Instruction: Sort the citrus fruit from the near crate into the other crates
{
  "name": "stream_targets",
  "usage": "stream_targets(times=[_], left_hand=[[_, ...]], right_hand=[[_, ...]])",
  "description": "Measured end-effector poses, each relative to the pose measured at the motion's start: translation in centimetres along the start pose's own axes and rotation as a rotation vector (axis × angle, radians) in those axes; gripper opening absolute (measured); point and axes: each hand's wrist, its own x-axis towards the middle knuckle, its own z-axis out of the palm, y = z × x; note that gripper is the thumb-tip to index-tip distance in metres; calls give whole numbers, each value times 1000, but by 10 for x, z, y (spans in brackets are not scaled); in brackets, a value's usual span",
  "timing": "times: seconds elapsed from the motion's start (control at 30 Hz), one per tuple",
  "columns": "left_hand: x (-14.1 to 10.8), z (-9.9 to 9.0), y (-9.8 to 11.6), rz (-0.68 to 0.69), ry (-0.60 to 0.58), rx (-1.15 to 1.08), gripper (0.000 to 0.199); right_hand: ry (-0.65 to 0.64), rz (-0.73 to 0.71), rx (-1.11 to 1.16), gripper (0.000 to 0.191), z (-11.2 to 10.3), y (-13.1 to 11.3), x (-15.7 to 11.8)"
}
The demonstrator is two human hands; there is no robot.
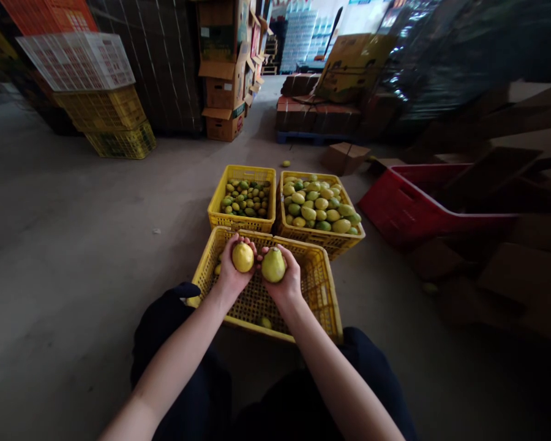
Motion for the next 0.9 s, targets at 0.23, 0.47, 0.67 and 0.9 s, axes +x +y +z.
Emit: stream_targets(times=[0.23, 0.47, 0.67, 0.9], left_hand=[[-2, 0, 1, -12, -14, 10, 10], [1, -1, 2, -3, -16, -119, 30], [-2, 1, 4, 17, -197, -34, 27], [-6, 4, 3, 20, -230, -20, 24]], right_hand=[[41, 33, 39, 11, -2, 2, 3], [8, -12, 107, 15, -10, -4, 11], [-136, -32, 103, 18, -9, -24, 10], [-117, -113, -12, 26, -6, -18, 8]])
